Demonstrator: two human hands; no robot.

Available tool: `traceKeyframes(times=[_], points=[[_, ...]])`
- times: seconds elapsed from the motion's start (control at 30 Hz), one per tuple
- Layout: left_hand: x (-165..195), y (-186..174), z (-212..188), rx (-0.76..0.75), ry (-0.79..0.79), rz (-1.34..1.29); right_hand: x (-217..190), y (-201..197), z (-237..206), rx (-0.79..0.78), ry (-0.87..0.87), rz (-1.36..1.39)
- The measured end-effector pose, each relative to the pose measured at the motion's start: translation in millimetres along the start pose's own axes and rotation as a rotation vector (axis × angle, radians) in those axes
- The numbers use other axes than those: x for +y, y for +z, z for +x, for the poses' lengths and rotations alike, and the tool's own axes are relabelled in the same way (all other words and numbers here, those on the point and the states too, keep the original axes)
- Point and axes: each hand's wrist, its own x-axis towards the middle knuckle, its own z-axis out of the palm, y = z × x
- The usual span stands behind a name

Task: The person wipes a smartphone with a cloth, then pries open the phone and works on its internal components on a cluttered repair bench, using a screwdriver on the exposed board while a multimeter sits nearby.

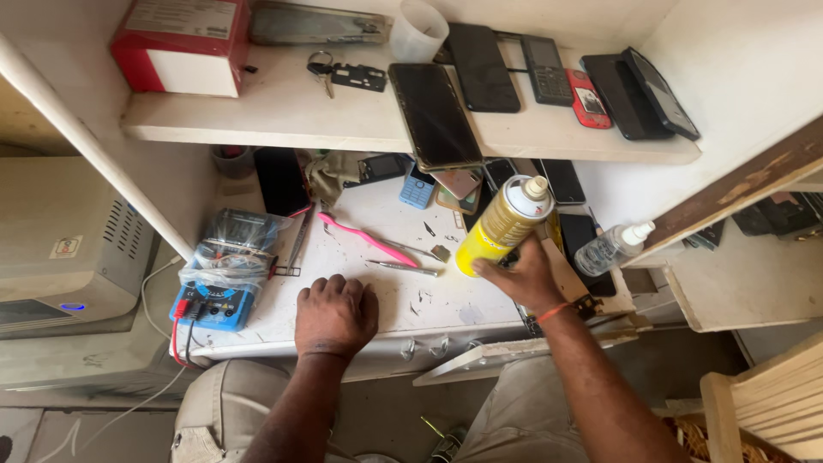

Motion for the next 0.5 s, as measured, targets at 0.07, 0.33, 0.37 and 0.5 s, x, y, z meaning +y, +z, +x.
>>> traceKeyframes(times=[0.07, 0.33, 0.37, 0.5], points=[[1, -1, 0, -0.019, -0.006, 0.013, -9, 11, 1, 0.040, 0.166, 0.018], [-1, 0, -1, 0.025, 0.022, -0.014, -51, 41, -11, 0.147, 0.057, 0.285], [-2, 2, -1, 0.022, 0.026, -0.013, -57, 43, -11, 0.136, 0.051, 0.291], [-5, 6, -2, -0.003, 0.055, -0.018, -85, 55, -7, 0.052, -0.038, 0.065]])
